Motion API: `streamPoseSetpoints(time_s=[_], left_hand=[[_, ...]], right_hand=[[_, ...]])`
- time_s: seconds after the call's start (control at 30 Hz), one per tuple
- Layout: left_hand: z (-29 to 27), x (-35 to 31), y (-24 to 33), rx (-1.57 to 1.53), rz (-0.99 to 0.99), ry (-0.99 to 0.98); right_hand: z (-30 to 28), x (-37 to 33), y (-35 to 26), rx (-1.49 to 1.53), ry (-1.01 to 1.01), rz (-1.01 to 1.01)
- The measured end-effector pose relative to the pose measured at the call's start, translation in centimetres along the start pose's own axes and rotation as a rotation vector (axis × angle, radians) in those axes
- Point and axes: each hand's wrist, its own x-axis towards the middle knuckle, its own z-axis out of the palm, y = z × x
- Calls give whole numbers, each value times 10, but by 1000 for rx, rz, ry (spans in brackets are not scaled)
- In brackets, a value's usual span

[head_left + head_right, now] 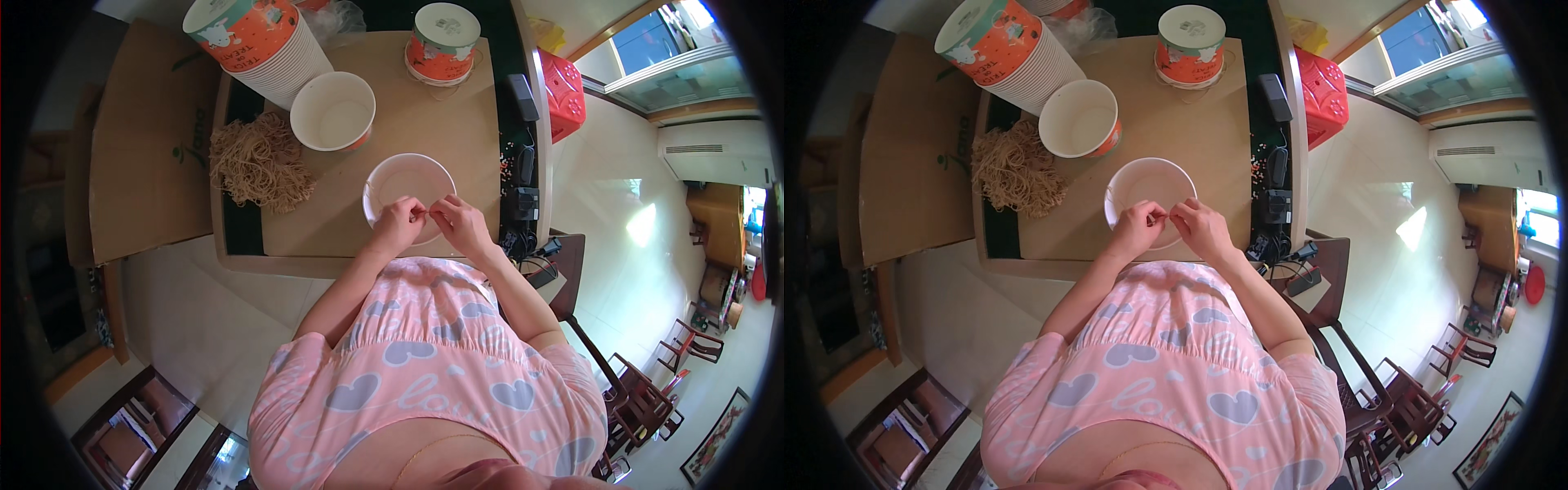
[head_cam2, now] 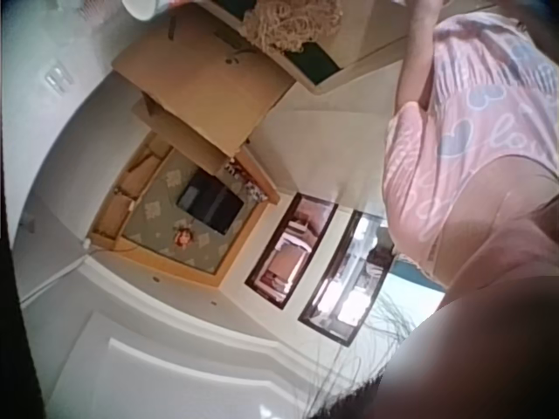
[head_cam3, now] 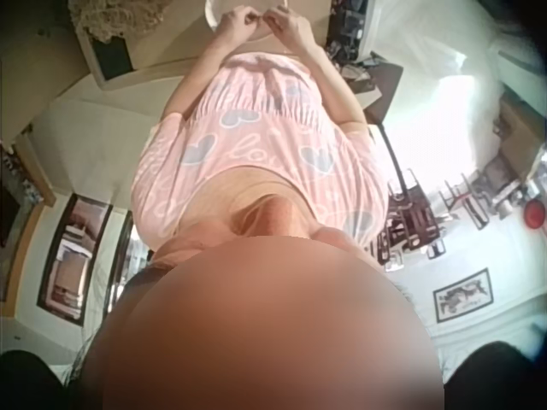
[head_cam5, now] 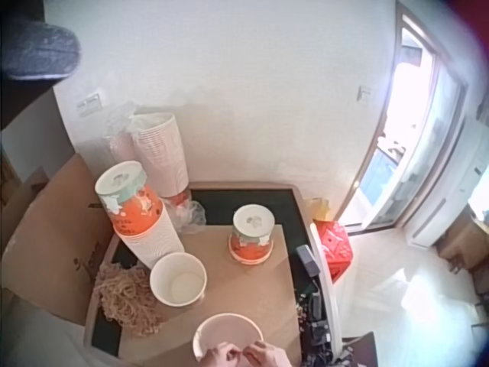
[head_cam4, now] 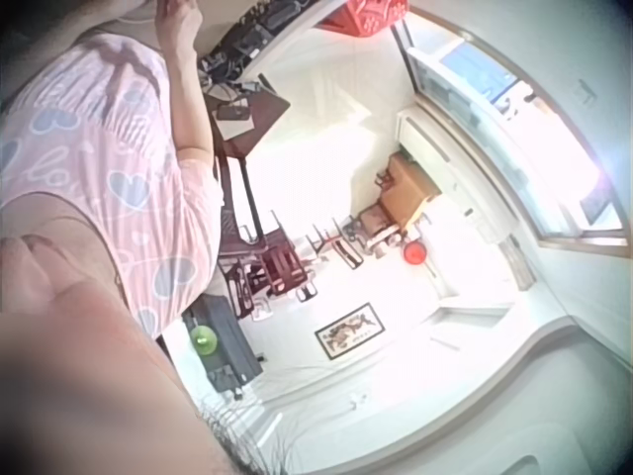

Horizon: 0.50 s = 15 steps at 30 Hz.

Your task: Preparing and inspecting large paper buckets and shredded packing material on a workspace.

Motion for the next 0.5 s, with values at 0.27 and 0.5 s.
streamPoseSetpoints(time_s=[0.27,0.5], left_hand=[[-8,-6,3,31,-20,5],[-16,-10,16,-150,-92,-15]], right_hand=[[-10,0,-28,-86,49,62],[-3,0,-13,25,37,29]])
